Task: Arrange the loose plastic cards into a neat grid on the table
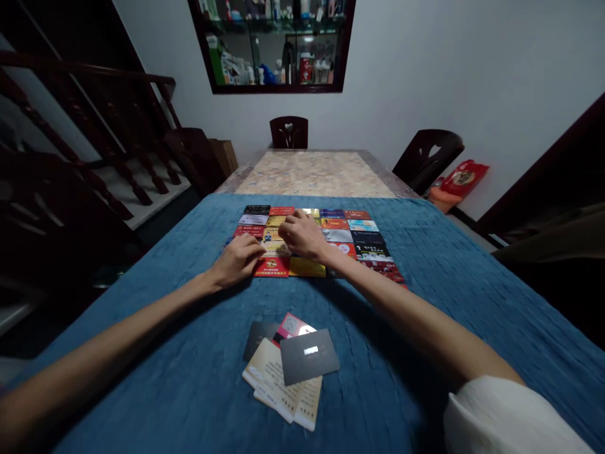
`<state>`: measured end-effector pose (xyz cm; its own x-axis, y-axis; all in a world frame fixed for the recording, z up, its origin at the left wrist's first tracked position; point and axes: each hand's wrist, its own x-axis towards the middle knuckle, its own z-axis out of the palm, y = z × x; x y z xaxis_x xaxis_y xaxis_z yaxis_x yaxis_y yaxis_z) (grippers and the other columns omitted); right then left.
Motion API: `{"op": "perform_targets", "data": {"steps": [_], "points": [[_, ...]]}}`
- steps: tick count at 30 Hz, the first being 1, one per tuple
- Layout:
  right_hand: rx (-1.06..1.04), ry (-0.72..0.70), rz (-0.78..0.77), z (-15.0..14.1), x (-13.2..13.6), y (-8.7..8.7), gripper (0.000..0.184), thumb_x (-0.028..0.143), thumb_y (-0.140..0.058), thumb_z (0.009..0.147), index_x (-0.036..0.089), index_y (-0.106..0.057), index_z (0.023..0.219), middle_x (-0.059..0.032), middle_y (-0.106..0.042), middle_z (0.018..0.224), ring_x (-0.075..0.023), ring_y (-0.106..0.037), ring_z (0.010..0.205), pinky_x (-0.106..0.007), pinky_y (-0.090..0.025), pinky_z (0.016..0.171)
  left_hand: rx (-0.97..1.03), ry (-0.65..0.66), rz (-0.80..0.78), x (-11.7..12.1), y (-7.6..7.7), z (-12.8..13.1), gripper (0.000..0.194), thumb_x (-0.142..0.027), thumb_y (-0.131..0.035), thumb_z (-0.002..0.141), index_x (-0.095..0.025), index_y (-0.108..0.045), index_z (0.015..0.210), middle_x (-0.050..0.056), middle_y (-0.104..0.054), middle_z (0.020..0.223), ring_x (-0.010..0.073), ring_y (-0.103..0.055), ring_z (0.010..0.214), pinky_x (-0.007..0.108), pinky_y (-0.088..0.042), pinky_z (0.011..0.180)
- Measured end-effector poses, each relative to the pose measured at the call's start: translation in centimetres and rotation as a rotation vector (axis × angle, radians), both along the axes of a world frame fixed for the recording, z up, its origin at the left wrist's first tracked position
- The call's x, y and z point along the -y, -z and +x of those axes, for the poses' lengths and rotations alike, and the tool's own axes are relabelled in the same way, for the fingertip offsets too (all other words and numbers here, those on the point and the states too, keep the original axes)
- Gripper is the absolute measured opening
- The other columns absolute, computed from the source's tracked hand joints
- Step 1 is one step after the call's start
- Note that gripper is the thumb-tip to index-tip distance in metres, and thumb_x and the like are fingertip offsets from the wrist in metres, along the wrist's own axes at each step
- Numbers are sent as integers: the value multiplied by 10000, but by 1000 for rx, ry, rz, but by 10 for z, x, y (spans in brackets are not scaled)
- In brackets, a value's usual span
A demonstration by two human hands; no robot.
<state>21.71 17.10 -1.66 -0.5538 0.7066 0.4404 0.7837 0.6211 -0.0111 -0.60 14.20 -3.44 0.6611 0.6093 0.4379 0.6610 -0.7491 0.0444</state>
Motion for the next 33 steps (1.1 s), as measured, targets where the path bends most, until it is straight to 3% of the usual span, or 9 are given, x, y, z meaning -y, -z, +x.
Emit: {"op": "perform_targets", "data": {"steps": [10,17,24,30,33], "points": [[-134,-223,-13,36,99,17,214,248,-488,976,200,-692,930,-78,-697,908,-246,-511,944,-403,-404,824,9,134,-45,76,-4,25,210,-137,-471,941,-150,-679,960,93,-666,924,222,-560,897,373,-455,793],[-196,-275,-153,57,156,23,166,280,-522,974,204,-669,992,-72,-687,935,-238,-514,968,-431,-432,850,23,230,-86,116,-2,43,218,-185,-470,953,-139,-683,948,101,-674,906,218,-559,868,377,-436,765],[-210,-374,-297,71,179,26,305,427,-574,941,171,-651,1090,-109,-652,1024,-244,-498,989,-439,-431,876,62,282,-178,139,-1,46,200,-275,-568,852,-132,-669,949,95,-669,894,231,-555,885,388,-407,774],[-127,-401,-338,76,186,26,530,561,-612,872,152,-619,1208,-135,-615,1120,-263,-497,1012,-439,-411,855,44,308,-218,147,2,37,369,-399,-648,781,-127,-645,1031,126,-650,1050,257,-553,945,420,-415,835],[-100,-401,-331,77,187,27,547,559,-605,874,151,-611,1238,-140,-616,1131,-267,-500,1020,-442,-411,851,21,326,-226,149,0,34,458,-432,-671,760,-126,-624,1098,137,-635,1102,277,-545,992,439,-418,865]]}}
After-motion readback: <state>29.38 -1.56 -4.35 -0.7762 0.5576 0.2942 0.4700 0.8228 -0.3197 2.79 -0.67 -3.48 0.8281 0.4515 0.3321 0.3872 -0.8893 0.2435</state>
